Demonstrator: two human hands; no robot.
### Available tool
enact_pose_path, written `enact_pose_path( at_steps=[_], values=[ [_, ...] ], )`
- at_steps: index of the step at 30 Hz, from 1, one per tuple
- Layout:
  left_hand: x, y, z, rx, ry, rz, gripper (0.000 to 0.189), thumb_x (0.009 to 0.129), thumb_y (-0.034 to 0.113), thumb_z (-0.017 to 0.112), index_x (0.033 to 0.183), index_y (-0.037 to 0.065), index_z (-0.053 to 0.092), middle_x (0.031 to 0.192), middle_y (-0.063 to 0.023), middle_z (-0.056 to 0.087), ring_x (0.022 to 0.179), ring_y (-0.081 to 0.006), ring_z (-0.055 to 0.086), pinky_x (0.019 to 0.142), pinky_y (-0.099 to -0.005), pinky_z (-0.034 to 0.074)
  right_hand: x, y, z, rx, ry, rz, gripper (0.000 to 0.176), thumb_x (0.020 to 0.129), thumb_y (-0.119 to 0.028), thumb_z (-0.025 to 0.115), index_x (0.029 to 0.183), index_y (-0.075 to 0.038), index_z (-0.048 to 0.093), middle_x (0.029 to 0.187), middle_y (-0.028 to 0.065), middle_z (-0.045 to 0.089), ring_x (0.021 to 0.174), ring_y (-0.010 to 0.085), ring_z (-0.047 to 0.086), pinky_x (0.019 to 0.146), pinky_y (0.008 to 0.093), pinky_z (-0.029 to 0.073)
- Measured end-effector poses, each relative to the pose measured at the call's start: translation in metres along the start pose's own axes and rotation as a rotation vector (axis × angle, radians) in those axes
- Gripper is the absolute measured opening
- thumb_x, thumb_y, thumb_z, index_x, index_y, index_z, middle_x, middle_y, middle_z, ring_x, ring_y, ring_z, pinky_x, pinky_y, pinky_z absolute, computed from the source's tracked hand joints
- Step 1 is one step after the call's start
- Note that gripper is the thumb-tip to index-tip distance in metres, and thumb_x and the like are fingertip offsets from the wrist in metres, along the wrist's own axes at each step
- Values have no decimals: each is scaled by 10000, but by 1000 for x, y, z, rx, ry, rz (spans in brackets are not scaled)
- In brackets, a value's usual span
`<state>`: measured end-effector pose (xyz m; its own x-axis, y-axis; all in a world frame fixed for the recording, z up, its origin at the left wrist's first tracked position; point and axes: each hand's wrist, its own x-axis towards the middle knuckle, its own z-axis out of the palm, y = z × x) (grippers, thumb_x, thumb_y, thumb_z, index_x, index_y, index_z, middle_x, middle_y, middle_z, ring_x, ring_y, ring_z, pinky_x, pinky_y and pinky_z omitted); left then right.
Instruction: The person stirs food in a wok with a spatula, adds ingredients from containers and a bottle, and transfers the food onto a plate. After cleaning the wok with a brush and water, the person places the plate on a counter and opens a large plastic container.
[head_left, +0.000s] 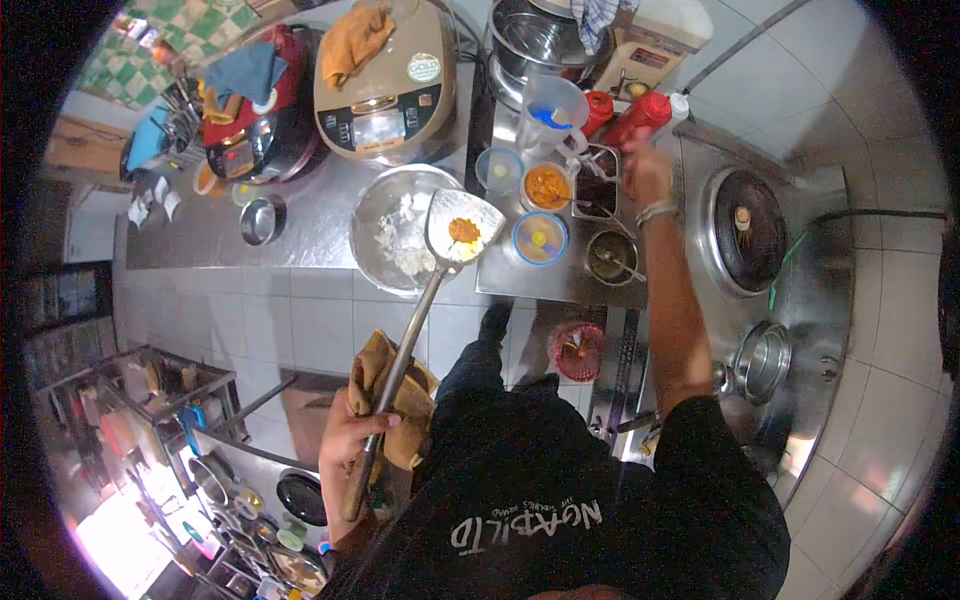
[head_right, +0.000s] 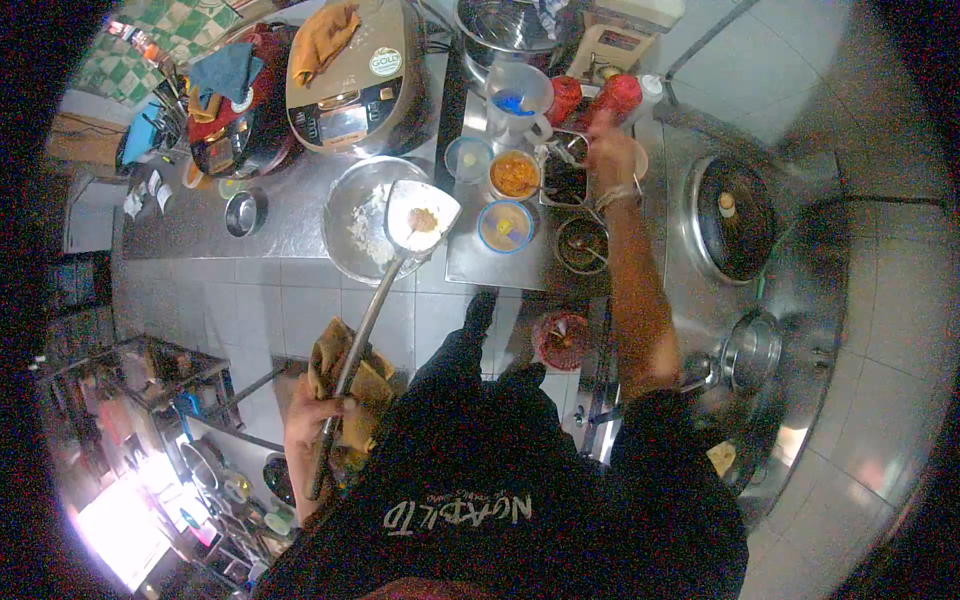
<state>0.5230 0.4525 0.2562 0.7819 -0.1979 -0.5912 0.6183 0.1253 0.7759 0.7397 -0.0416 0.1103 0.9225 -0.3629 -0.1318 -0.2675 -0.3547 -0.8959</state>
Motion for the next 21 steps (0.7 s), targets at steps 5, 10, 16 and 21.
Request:
enact_pose_path(
  at_steps=[5, 10, 16, 21],
  values=[
    [17, 4, 0, 52, -15, -78, 446, 627, -36, 658, 1058, -30, 541, 918, -57, 615, 841, -143, 578, 764, -267, 445, -74, -5, 54, -1059, 32, -142, 441, 825, -416, 508, 670, -22, 634, 678, 176, 603, 591, 364, 564, 604, 450, 455],
    [24, 11, 11, 48, 0, -91, 434, 629, -23, 653, 1048, -41, 541, 918, -72, 615, 825, -154, 587, 760, -274, 449, -94, -4, 60, -699, 69, -155, 328, 823, -344, 505, 774, -48, 637, 733, 203, 604, 681, 391, 574, 645, 475, 452],
    [33, 11, 14, 21, -21, -48, 430, 625, -22, 644, 1043, -47, 542, 914, -77, 616, 827, -160, 591, 774, -279, 448, -105, 12, 73, -484, 158, -234, 286, 816, -295, 521, 726, -45, 627, 684, 171, 601, 632, 357, 572, 595, 441, 451],
    [41, 11, 12, 55, -29, -28, 398, 627, -12, 640, 1015, -49, 559, 901, -73, 619, 823, -158, 591, 778, -279, 446, -98, 40, 88, -240, 124, -79, 306, 797, -318, 558, 680, -46, 632, 599, 128, 596, 557, 302, 574, 565, 403, 460]
  ],
)
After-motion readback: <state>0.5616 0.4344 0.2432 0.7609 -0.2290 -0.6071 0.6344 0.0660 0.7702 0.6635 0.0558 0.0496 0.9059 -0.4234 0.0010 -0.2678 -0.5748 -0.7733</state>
